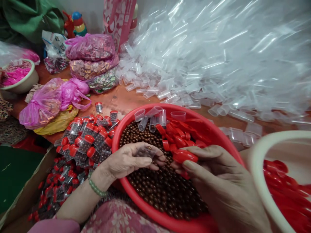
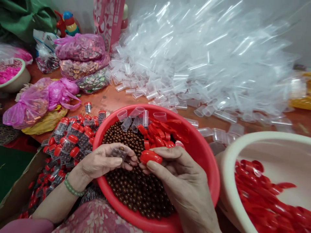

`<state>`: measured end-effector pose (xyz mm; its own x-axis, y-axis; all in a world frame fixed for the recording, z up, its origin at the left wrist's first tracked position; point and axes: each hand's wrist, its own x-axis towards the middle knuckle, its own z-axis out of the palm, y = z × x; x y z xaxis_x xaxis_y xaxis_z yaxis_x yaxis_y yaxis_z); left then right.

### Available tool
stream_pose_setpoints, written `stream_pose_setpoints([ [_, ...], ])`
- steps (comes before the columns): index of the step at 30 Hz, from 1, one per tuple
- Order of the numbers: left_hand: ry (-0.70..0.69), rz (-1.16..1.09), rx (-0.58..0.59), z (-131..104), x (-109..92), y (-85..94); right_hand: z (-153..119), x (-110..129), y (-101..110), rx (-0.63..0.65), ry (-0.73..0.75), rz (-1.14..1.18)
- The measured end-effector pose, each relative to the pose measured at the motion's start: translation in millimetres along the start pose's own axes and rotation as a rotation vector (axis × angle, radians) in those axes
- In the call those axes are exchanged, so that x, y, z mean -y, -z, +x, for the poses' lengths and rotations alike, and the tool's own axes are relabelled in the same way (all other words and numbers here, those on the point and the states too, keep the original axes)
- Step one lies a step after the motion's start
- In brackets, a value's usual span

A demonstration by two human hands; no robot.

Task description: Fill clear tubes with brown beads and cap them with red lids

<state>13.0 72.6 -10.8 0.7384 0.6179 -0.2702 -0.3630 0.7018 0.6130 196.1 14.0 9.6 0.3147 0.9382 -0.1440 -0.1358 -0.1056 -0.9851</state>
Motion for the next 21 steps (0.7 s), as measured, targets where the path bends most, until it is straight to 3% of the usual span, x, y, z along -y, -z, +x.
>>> stream_pose_setpoints([
  [7,0.066,0.028,-0.019,2,1,-0.9,9,4,-15,-0.035,0.162,-0.138],
  [21,0.005,0.103,0.043,4,9,-0.2,19,14,-23,0.221,0.252,-0.407],
])
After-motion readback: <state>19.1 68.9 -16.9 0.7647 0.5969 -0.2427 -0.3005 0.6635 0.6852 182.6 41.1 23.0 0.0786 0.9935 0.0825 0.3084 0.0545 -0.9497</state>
